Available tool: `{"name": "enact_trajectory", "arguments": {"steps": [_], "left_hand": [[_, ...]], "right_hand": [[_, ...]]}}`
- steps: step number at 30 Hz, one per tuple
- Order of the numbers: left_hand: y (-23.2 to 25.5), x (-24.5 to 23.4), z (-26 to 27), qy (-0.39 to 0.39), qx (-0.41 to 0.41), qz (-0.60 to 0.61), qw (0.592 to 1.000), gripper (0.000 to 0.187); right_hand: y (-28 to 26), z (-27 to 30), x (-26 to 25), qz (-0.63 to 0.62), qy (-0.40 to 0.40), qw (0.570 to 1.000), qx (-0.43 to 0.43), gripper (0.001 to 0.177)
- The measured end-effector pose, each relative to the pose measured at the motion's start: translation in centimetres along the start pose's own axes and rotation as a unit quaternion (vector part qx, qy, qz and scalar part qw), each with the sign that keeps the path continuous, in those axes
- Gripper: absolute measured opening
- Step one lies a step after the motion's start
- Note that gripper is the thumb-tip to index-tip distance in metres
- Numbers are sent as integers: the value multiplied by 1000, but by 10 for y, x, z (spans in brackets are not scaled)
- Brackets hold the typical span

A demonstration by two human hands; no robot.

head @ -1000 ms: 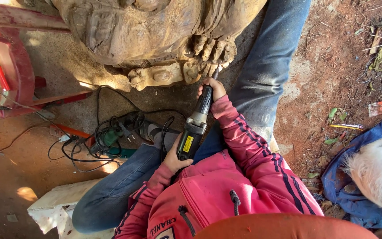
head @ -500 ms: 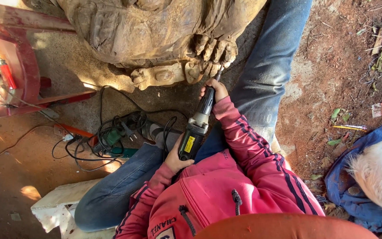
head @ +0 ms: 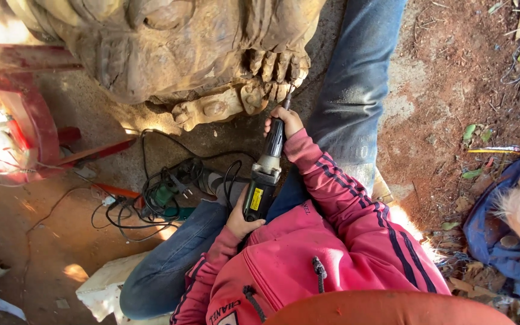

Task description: Plugging in a power tool and using it to sand and refine details on a large wooden sculpture

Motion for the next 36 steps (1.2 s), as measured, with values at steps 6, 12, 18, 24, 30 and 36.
{"name": "enact_trajectory", "arguments": {"steps": [6, 12, 18, 24, 30, 36], "left_hand": [[7, 1, -3, -8, -7, -3, 1000, 127], [6, 2, -15, -7, -7, 7, 1000, 127], [10, 5, -24, 1, -3, 19, 1000, 127], [9, 4, -26, 8, 7, 22, 1000, 127], [12, 5, -19, 5, 17, 19, 1000, 127], [12, 1, -16, 5, 17, 24, 1000, 124]], "right_hand": [[-4, -2, -7, -19, 5, 1000, 2, 14], [-8, -16, -12, -24, 3, 1000, 10, 19], [-13, -24, -11, -35, 10, 999, 24, 19], [-14, -29, -11, -41, 1, 999, 25, 18], [-14, -19, -9, -42, 3, 999, 24, 18], [-10, -19, -10, -37, -1, 999, 27, 18]]}}
Point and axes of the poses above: each hand's wrist, its own z-axis away from the middle knuckle, its own x-axis out of the palm, y = z × x, the point moved 6 cm from there along -z, towards the middle knuckle, and after that the axes turned 1 degree about y, right-handed, at the moved point
